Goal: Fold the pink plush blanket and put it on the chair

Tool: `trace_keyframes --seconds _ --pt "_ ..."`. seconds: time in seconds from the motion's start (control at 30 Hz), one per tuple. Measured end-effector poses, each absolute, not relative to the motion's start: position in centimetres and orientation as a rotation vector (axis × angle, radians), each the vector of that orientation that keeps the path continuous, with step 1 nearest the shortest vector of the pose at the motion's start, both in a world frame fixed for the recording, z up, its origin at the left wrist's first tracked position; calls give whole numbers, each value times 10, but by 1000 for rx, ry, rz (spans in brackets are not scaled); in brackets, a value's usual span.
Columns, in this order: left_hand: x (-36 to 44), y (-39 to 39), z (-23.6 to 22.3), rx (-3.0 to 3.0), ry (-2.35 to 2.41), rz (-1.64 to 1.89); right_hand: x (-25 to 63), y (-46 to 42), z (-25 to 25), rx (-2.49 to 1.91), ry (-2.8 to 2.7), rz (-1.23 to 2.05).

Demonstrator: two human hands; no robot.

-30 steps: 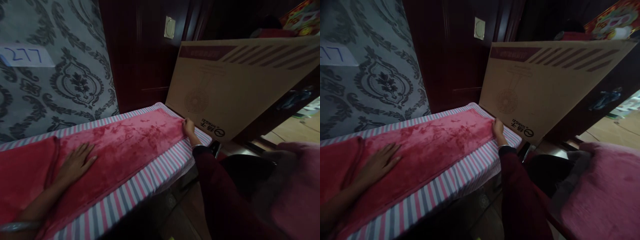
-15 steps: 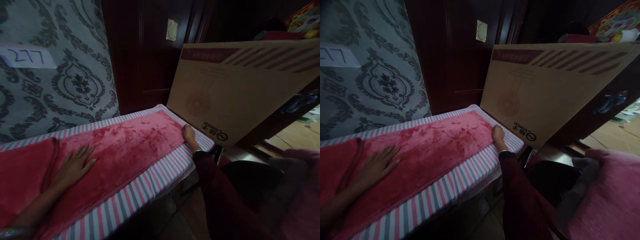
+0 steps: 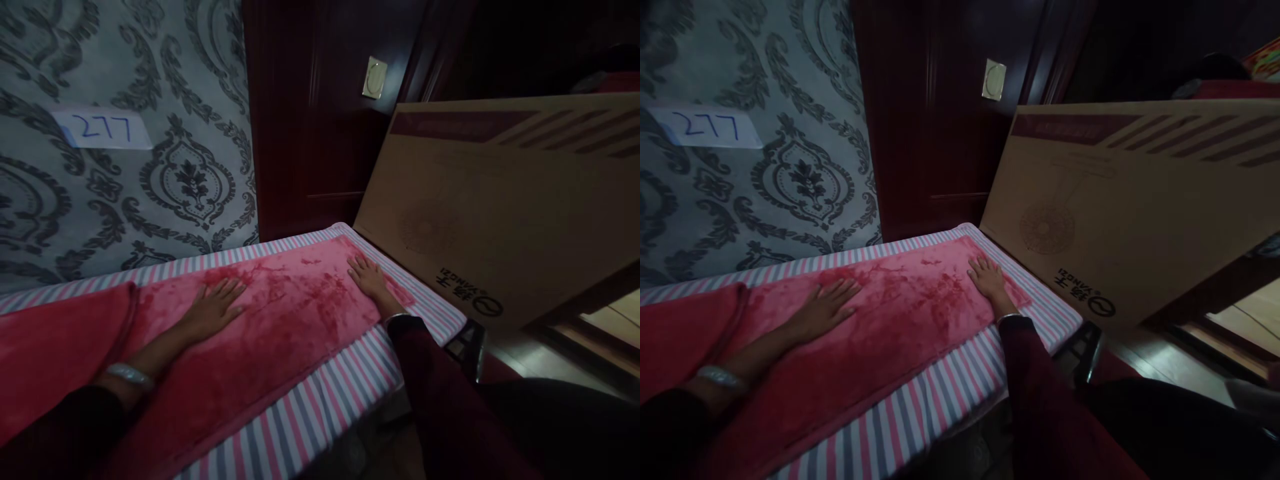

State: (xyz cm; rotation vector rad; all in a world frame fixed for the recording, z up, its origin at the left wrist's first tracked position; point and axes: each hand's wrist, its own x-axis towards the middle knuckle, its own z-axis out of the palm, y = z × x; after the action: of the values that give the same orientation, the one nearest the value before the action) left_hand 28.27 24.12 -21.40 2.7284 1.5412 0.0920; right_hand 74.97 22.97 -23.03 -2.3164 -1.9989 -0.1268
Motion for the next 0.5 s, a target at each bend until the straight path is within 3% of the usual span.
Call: trace_keyframes --seconds 0.23,0.33,0.5 --pt "279 274 -207 2608 1862 57 751 257 -208 -2421 -1991 18" --pt "283 270 -206 2638 1893 55 724 274 -205 -2311 -2062 -28" --pt "285 265 -204 2553 2056 62 691 301 -215 -2179 -2149 189"
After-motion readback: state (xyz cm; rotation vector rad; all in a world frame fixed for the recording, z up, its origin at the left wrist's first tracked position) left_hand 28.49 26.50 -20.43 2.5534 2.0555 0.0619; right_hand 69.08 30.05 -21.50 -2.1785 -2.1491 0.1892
